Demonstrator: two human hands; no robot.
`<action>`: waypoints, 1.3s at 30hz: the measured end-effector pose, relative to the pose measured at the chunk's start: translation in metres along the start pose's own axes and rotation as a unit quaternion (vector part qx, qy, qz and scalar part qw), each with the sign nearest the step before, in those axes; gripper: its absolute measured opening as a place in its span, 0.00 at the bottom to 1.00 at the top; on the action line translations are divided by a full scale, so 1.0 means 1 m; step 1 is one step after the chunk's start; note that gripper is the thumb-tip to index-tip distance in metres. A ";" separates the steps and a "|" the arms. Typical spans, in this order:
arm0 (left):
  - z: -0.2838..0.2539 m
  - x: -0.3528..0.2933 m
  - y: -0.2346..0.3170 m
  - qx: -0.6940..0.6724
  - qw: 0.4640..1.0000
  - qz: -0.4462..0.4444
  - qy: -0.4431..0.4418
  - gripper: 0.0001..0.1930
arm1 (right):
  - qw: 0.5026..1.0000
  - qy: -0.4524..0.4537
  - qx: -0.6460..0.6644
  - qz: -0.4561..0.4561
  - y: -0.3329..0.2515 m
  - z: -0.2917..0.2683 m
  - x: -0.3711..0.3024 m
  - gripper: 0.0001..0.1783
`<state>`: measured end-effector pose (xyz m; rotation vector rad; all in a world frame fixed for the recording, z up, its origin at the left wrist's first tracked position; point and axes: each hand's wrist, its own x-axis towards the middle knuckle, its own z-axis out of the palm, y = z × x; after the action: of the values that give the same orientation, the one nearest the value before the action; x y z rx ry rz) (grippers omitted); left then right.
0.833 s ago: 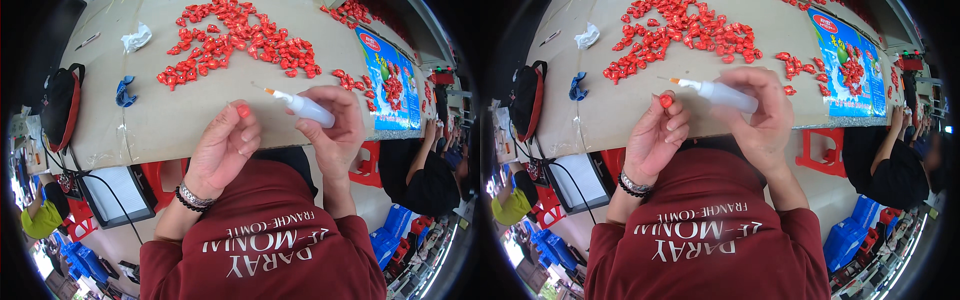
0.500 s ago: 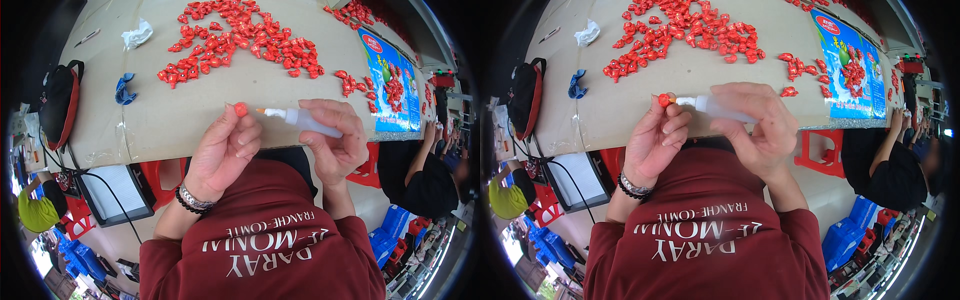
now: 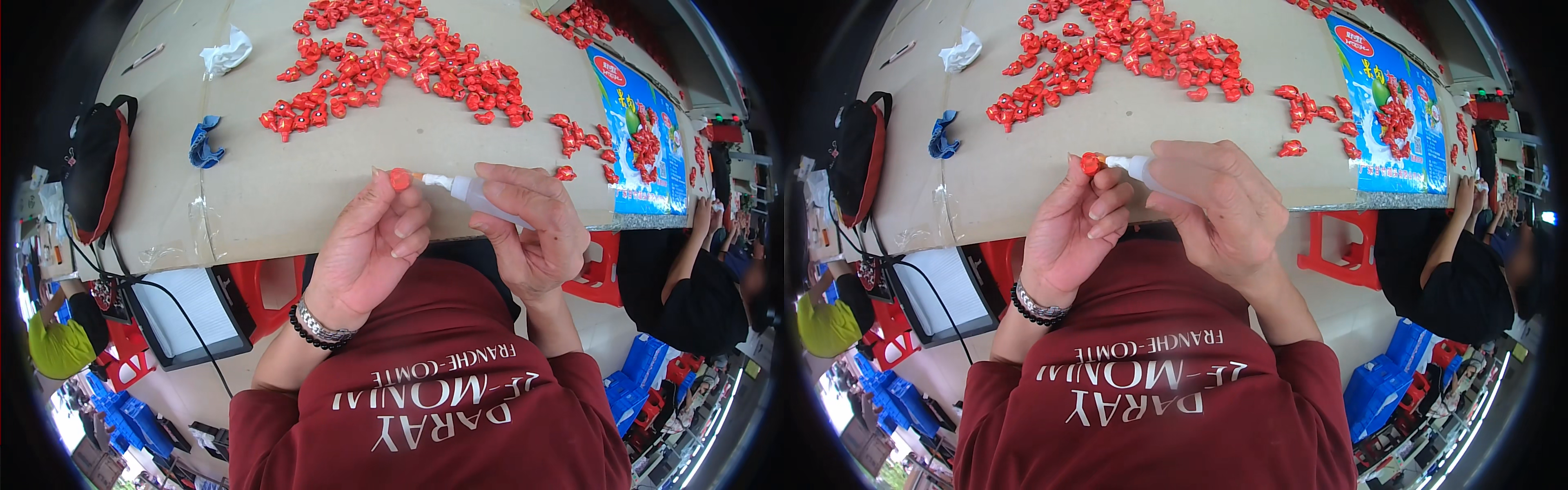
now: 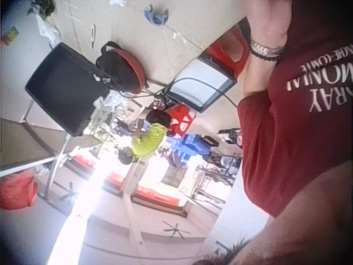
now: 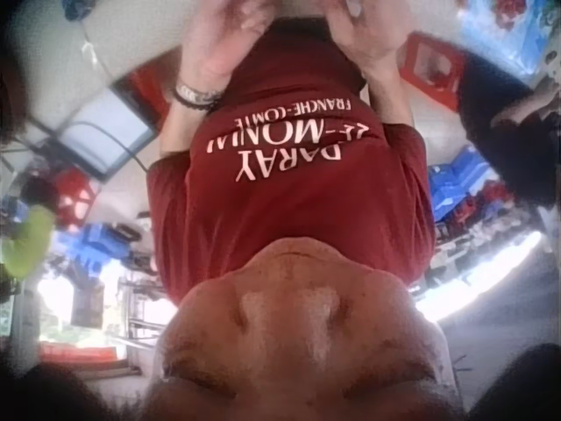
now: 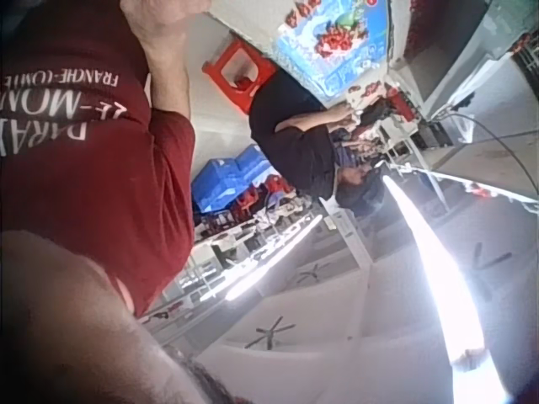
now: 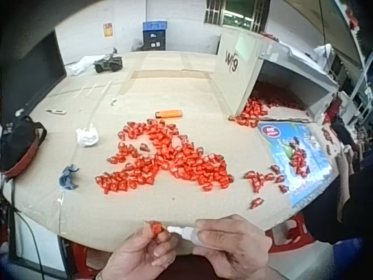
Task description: The person sits at a table and repeatedly picks up small red plastic objects. They apply a small amount of white liquid from a squeeze bottle onto the top of each object and then place it back on the table. The process is repeated for numerous items throughout the clip.
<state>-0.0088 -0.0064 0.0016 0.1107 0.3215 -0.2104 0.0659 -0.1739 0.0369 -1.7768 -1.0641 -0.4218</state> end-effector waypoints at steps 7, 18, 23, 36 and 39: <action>0.000 0.000 0.000 0.000 1.000 -0.002 0.002 0.12 | 1.000 -0.005 0.004 -0.002 0.001 0.001 0.000 0.16; 0.001 0.001 0.000 -0.004 1.000 0.001 0.004 0.13 | 1.000 -0.005 -0.009 -0.007 0.001 0.000 0.000 0.17; 0.003 0.000 -0.001 -0.002 1.000 0.014 0.020 0.16 | 0.999 0.046 0.000 -0.023 0.003 0.005 0.002 0.15; 0.002 0.001 0.001 0.050 0.998 0.045 -0.012 0.10 | 0.999 0.042 -0.009 -0.018 0.002 0.003 0.003 0.14; 0.002 0.001 0.001 0.055 0.997 0.051 -0.013 0.09 | 0.999 0.041 -0.010 -0.022 0.002 0.003 0.002 0.14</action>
<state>-0.0072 -0.0054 0.0032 0.2315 0.2773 -0.1276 0.0682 -0.1702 0.0356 -1.7407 -1.0456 -0.5286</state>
